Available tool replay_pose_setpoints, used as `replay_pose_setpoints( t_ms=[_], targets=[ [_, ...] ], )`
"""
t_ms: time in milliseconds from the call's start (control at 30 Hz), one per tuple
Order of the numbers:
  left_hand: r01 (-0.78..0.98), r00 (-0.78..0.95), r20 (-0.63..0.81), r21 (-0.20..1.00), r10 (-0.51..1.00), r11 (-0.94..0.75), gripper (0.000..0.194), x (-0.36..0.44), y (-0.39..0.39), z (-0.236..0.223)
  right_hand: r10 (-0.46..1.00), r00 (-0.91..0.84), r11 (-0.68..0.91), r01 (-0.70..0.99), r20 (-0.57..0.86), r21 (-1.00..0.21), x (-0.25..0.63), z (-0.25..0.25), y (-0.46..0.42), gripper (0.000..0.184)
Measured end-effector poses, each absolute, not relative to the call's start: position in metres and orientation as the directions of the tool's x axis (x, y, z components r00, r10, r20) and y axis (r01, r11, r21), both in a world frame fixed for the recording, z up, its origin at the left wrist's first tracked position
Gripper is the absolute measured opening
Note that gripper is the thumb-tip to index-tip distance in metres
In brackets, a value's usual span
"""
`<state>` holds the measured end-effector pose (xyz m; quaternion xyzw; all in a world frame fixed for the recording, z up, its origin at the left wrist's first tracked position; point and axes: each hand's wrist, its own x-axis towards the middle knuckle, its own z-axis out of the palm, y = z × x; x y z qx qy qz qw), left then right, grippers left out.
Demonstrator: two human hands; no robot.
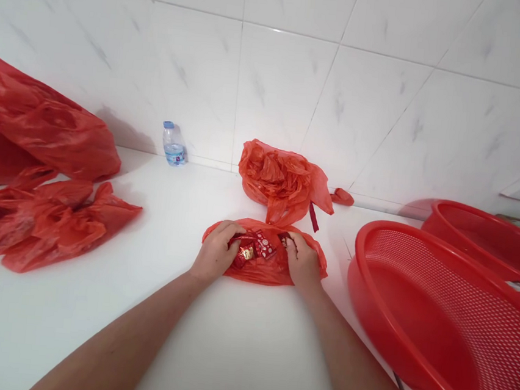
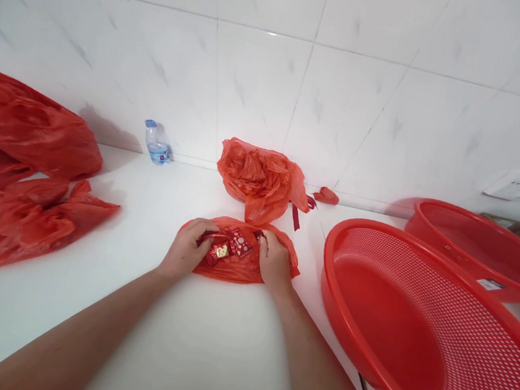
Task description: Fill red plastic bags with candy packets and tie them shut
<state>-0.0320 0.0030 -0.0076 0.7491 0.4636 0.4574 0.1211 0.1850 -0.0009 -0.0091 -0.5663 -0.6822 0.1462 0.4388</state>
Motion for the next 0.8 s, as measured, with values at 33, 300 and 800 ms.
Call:
replay_pose_setpoints(
  t_ms=[33, 300, 800],
  targets=[
    [0.587, 0.151, 0.570, 0.606, 0.808, -0.537, 0.030, -0.0320, 0.0029, -0.0075, 0.902, 0.050, 0.303, 0.634, 0.429, -0.712, 0.1855, -0.0097, -0.0004, 0.030],
    [0.585, 0.142, 0.561, 0.617, 0.815, -0.527, 0.029, -0.0305, -0.0003, -0.0035, 0.896, 0.105, 0.304, 0.565, 0.432, -0.767, 0.1863, -0.0122, 0.0033, 0.029],
    [0.592, 0.138, 0.565, 0.611, 0.813, -0.525, 0.034, -0.0316, -0.0011, -0.0030, 0.900, 0.095, 0.283, 0.617, 0.426, -0.734, 0.1854, -0.0085, -0.0019, 0.029]
  ],
)
